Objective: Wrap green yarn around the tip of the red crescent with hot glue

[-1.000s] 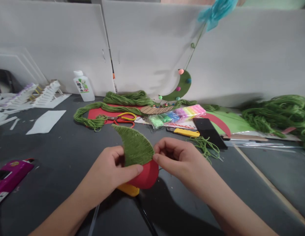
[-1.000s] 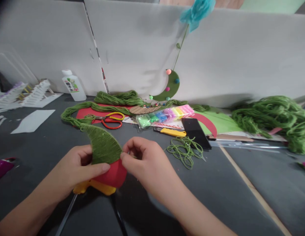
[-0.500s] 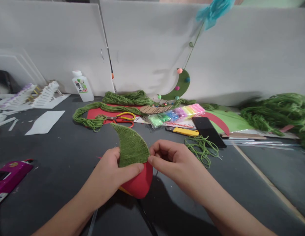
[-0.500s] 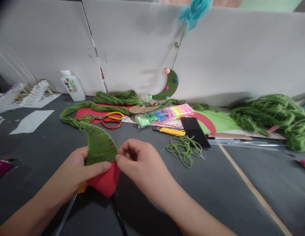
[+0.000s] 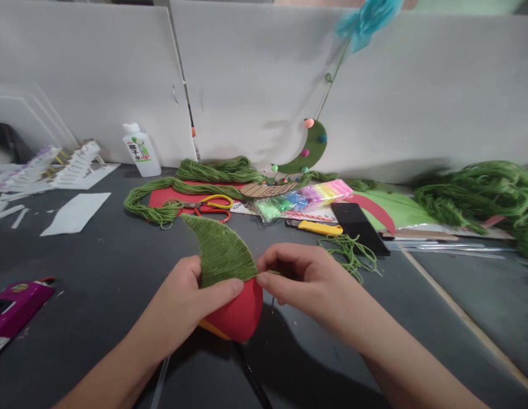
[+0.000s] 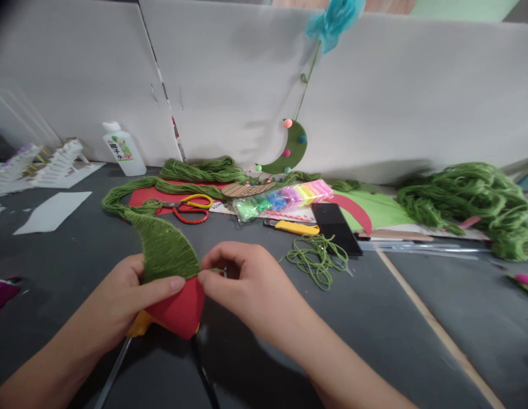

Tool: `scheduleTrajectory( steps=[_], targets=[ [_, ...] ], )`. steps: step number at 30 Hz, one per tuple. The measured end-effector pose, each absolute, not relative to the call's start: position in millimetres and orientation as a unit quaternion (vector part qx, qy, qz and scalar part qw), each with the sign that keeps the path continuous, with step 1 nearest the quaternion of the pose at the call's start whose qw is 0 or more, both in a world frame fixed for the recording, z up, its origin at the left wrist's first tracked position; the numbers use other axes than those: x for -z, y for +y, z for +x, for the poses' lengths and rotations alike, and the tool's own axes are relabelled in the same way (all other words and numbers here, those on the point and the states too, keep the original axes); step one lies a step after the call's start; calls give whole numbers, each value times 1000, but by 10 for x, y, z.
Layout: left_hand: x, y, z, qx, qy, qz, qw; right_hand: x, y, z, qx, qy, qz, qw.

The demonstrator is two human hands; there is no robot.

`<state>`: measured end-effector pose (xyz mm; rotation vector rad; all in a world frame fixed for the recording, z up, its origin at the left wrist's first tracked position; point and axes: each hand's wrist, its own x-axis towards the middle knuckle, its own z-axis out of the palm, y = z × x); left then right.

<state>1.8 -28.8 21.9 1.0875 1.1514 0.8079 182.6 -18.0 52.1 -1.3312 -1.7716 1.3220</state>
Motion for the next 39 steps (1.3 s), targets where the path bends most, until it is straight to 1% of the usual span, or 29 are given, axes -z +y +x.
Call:
scheduleTrajectory(
  steps=[5,11,16,22,25,31,34,39],
  targets=[
    [-272,-285,34,-345,500,482,631,-523,-179,1801,-486,-649,-503,300],
    [-233,-294,32,-355,464,482,653,-527,-165,1810,-491,-655,-495,290],
    [-235,-289,19,-357,459,456,674,-520,-170,1813,-496,-649,-494,299],
    [-218,-266,32,-409,439,460,655,-529,-139,1855,-477,-635,-503,341],
    [-279,-275,54,-422,442,458,646,-524,-125,1867,-472,-635,-504,347],
    [-296,-293,43,-399,393,448,697,-503,-107,1867,-466,-637,-505,350],
    [-254,-266,32,-410,368,430,715,-496,-100,1880,-461,-640,-507,347],
    [-249,-234,57,-419,388,388,724,-478,-84,1891,-458,-643,-506,347]
  ],
)
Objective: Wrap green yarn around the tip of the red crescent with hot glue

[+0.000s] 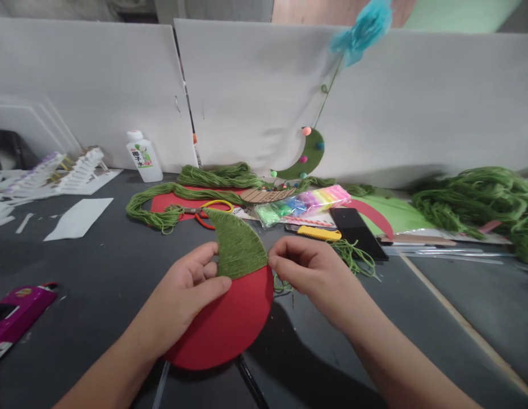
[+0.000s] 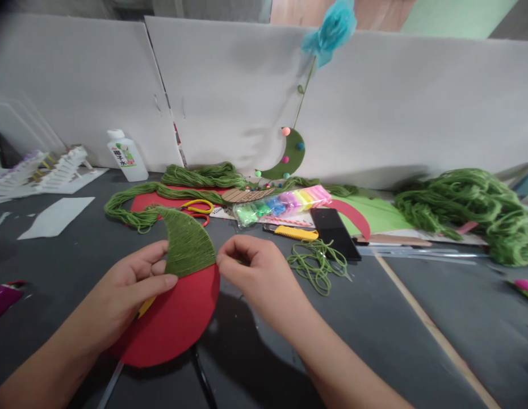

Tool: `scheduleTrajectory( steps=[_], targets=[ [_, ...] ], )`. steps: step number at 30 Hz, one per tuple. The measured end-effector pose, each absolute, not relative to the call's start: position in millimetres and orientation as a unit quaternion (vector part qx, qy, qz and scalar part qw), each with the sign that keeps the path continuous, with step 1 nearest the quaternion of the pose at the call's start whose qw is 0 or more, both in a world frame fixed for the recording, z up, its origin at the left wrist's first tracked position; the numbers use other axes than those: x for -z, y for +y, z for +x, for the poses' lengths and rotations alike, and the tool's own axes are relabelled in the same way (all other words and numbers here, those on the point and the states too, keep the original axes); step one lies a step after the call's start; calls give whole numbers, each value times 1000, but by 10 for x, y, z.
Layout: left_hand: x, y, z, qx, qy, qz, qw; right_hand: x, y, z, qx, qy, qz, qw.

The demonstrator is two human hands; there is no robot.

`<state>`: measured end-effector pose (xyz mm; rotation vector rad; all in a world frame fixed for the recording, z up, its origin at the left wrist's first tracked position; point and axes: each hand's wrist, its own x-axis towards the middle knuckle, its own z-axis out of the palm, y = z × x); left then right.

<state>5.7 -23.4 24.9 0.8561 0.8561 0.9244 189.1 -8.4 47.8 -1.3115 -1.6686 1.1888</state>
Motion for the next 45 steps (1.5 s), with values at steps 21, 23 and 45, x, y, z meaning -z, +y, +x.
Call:
scheduleTrajectory(
  steps=[21,23,45],
  targets=[
    [-169,-174,-35,-404,386,422,713,-423,-13,1898,-426,-648,-522,355],
    [-167,-181,-17,-425,359,411,722,-408,-36,1868,-436,-648,-512,357],
    [-190,-277,75,-426,516,462,582,-412,-113,1781,-502,-641,-498,298]
  ],
)
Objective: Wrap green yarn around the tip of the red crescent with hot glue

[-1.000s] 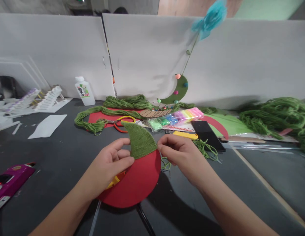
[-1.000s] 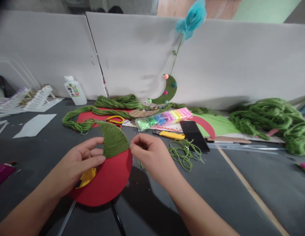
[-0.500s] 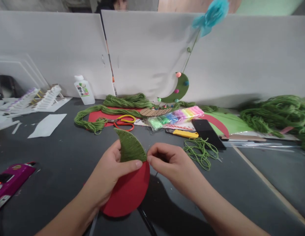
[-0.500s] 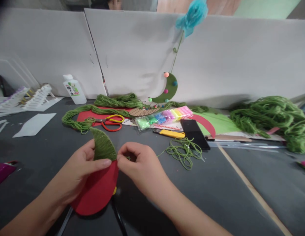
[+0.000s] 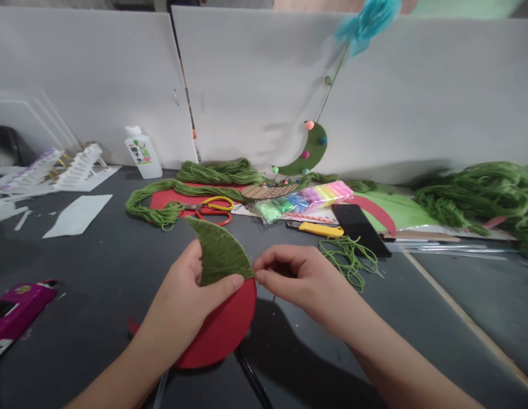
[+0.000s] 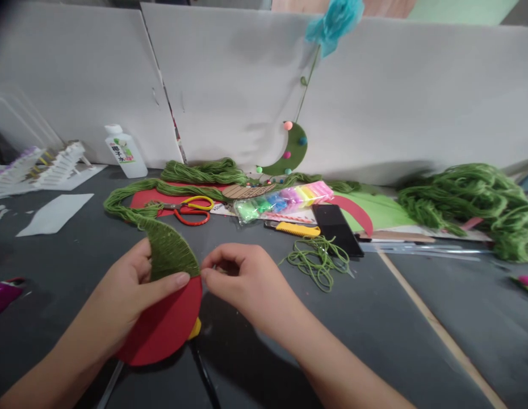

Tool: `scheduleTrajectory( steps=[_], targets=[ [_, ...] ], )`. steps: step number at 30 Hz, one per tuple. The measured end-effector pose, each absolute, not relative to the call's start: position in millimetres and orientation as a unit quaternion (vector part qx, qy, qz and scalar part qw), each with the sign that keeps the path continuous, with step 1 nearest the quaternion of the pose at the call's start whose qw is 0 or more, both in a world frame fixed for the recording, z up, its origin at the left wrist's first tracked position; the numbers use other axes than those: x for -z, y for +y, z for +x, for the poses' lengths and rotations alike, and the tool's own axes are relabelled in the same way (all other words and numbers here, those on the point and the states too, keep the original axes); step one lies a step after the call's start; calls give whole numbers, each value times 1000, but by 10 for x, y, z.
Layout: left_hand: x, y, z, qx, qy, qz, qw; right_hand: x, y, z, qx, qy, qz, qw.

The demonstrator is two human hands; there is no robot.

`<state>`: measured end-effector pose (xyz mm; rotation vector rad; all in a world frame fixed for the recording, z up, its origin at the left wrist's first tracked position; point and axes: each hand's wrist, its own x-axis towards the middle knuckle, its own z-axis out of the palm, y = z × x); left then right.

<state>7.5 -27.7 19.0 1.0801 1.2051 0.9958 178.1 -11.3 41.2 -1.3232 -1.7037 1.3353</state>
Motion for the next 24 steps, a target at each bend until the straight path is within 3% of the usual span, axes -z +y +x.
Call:
scheduleTrajectory(
  steps=[24],
  targets=[
    [-163,-271,58,-429,478,450,620,-372,-96,1786,-532,-632,-476,303]
  ],
)
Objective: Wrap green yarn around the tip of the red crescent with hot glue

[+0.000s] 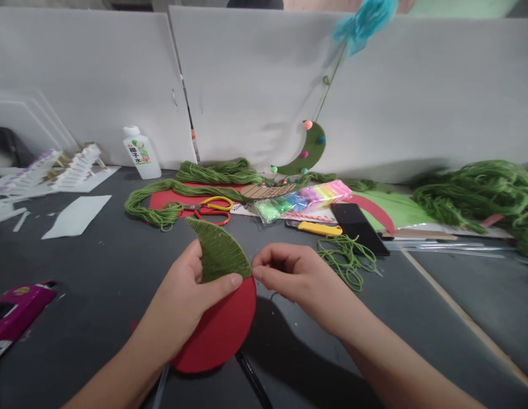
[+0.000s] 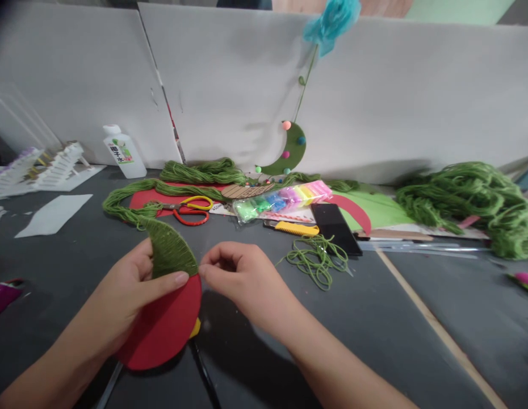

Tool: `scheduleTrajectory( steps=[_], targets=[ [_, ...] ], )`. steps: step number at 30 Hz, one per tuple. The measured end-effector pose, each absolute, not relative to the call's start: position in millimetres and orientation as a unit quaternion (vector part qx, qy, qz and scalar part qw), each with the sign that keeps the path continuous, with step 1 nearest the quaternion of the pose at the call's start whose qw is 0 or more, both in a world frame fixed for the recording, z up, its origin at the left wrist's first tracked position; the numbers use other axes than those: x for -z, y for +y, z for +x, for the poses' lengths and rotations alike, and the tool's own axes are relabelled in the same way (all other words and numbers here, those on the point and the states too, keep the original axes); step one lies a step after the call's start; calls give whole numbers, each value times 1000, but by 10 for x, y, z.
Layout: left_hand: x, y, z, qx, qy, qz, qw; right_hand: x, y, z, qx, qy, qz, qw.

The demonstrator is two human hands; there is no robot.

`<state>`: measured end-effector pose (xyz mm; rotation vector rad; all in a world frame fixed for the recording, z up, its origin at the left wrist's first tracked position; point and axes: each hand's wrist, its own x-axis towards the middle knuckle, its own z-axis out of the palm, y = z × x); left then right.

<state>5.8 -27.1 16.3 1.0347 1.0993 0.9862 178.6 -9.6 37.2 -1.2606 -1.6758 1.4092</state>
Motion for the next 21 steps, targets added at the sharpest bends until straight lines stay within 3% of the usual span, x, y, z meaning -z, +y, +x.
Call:
scheduleTrajectory(
  steps=[8,21],
  targets=[
    [-200,-291,97,-432,434,404,679,-394,-82,1823,-584,-591,-471,294],
    [-203,-304,103,-434,432,387,690,-413,-78,1842,-597,-601,-459,269]
  ],
)
